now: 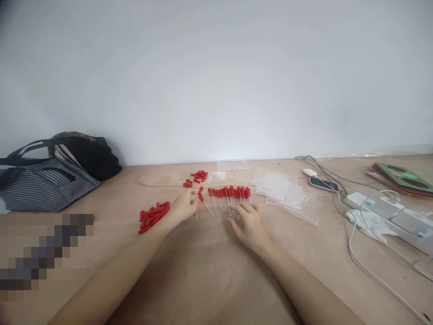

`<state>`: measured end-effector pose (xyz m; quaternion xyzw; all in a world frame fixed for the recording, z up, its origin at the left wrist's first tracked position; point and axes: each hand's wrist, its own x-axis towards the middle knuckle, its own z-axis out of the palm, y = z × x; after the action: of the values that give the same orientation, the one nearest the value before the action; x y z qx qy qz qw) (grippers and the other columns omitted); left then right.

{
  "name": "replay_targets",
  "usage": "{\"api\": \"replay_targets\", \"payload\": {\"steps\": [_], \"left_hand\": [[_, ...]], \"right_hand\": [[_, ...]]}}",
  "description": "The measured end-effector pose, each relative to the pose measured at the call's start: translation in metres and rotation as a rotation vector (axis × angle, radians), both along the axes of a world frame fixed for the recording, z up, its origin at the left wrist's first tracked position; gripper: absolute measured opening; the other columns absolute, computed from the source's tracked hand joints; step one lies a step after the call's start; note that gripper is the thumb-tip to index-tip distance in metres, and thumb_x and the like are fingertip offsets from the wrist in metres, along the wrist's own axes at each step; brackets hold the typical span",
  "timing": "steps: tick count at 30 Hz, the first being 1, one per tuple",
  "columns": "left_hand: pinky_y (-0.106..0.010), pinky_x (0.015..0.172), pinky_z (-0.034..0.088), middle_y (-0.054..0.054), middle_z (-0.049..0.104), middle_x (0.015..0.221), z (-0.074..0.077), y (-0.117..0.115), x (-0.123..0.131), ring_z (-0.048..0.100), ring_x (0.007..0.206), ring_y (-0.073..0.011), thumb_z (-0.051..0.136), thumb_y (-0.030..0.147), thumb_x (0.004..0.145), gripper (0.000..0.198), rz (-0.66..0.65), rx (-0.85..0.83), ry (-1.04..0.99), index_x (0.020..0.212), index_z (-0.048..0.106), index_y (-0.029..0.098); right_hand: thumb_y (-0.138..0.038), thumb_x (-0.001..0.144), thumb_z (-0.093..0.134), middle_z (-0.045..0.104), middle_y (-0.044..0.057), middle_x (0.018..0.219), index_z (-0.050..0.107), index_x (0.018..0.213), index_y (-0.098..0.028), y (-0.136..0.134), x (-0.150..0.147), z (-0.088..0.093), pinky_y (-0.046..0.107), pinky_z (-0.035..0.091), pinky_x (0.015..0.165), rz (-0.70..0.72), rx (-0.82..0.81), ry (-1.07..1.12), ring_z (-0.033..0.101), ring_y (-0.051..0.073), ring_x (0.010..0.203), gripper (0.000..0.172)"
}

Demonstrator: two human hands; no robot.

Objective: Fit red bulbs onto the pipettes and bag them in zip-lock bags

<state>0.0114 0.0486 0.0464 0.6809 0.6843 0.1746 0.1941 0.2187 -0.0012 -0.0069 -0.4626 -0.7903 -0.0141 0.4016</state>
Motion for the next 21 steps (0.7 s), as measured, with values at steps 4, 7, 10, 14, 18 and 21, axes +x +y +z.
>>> {"api": "replay_targets", "payload": {"steps": [4,7,10,14,18,21], "left_hand": [[-0.033,0.072,0.040,-0.017,0.059,0.100,-0.008,0.012,0.013,0.056,0.093,-0.0286,0.046,0.014,0.073,0.032,0.003,0.078,0.129,0.105,0.044,0.012],[-0.034,0.070,0.041,-0.018,0.060,0.097,-0.016,0.020,0.021,0.057,0.090,-0.0295,0.047,0.012,0.072,0.039,-0.007,0.083,0.176,0.110,0.039,0.009],[-0.032,0.070,0.042,-0.018,0.061,0.092,-0.021,0.027,0.028,0.059,0.088,-0.0281,0.049,0.010,0.072,0.039,0.002,0.068,0.207,0.110,0.040,0.009],[-0.033,0.071,0.042,-0.018,0.061,0.093,-0.025,0.035,0.032,0.058,0.088,-0.0284,0.051,0.012,0.072,0.030,-0.005,0.062,0.230,0.101,0.048,0.011],[-0.032,0.073,0.042,-0.016,0.061,0.096,-0.029,0.041,0.035,0.057,0.091,-0.0272,0.050,0.014,0.073,0.026,-0.033,0.094,0.239,0.099,0.050,0.014],[-0.031,0.074,0.041,-0.013,0.061,0.097,-0.031,0.044,0.035,0.056,0.092,-0.0254,0.049,0.014,0.074,0.027,-0.040,0.129,0.246,0.101,0.047,0.015]], "right_hand": [[-0.023,0.077,0.051,0.063,0.005,0.086,0.056,0.091,-0.020,-0.002,-0.003,0.000,0.033,0.036,0.072,0.001,0.005,-0.038,0.058,0.018,0.078,0.015],[-0.023,0.077,0.052,0.063,0.004,0.085,0.057,0.090,-0.020,-0.003,-0.003,0.001,0.032,0.035,0.073,-0.009,0.002,-0.039,0.058,0.017,0.078,0.014],[-0.022,0.077,0.052,0.063,0.004,0.085,0.057,0.090,-0.020,-0.003,-0.003,0.002,0.032,0.035,0.073,-0.006,-0.002,-0.039,0.058,0.017,0.077,0.014],[-0.023,0.078,0.051,0.063,0.005,0.085,0.058,0.089,-0.020,-0.002,-0.003,0.002,0.032,0.035,0.072,-0.015,0.015,-0.039,0.058,0.016,0.074,0.014],[-0.023,0.077,0.051,0.063,0.004,0.084,0.058,0.089,-0.020,-0.003,-0.003,0.002,0.031,0.036,0.071,-0.038,0.021,-0.039,0.058,0.015,0.072,0.014],[-0.024,0.078,0.051,0.063,0.004,0.083,0.059,0.088,-0.019,-0.002,-0.003,0.002,0.031,0.037,0.070,-0.051,0.027,-0.040,0.058,0.015,0.069,0.014]]}}
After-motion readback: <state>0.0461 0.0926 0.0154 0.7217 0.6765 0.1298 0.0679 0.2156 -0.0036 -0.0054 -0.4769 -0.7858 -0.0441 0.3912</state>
